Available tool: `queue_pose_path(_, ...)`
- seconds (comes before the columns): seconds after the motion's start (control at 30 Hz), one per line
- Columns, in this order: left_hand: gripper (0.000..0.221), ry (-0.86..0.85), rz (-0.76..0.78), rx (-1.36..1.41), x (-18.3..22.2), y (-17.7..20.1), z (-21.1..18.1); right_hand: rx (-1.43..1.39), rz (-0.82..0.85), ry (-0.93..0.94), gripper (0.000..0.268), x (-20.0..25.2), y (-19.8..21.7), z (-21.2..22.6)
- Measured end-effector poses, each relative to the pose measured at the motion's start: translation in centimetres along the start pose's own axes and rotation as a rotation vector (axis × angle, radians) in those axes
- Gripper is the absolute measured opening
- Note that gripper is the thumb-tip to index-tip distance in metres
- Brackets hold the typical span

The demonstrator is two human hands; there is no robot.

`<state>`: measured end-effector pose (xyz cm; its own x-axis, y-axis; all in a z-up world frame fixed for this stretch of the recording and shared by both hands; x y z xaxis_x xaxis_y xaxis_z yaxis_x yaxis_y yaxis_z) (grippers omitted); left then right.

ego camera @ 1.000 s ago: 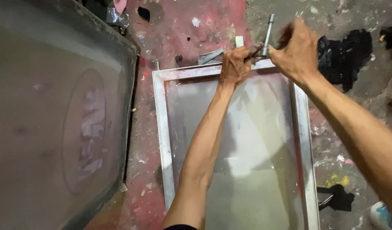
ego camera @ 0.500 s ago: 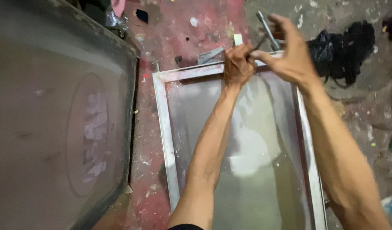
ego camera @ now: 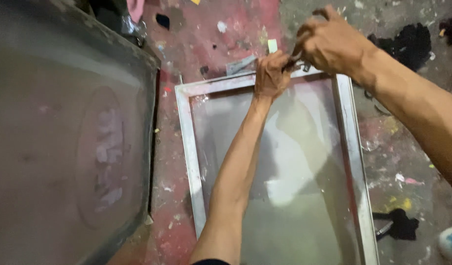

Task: Preparing screen printing frames by applying material, spraying liquid, and tightening clamps with a T-handle wrench.

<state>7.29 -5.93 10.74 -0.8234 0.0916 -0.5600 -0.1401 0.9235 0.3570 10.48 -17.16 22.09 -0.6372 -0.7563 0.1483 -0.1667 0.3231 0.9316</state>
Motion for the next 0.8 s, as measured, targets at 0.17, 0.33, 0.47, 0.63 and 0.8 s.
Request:
queue_pose_path(0.17, 0.036, 0.005, -0.052, 0.028, 0.2, -0.1, 0.0, -0.099, -0.213, -0.154, 0.055, 3.3, 1.5, -1.0)
queue_pose_path(0.33, 0.015, 0.108, 0.016, 0.041, 0.7, -0.6, 0.4, -0.586, 0.387, -0.68, 0.055, 1.4, 5.3, -1.7)
queue_pose_path(0.47, 0.019, 0.026, -0.017, 0.052, -0.2, 0.4, -0.9, -0.332, 0.045, -0.487, 0.038, 0.8, 0.3, -1.1)
queue_pose_path(0.63, 0.016, 0.128, 0.092, -0.015, 1.0, -1.1, 1.5, -0.491, 0.209, -0.549, 0.01, 0.8, 3.6, -0.4)
queue_pose_path(0.8, 0.066, 0.112, 0.119, 0.2, 1.3, 2.4, 1.2, -0.704, 0.054, -0.641, 0.02, 1.5, 4.6, -1.0)
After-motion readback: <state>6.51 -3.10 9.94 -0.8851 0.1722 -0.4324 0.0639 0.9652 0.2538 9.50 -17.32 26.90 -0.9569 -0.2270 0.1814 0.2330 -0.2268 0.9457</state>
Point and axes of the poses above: each hand's wrist, its own x-axis away from the middle knuckle, its own y-axis out of the back of the hand, z = x × y, the point moved 5 cm from there along -x, towards the middle knuckle, and after that the axes turned 6 degrees about x, right-handed, at the moved point
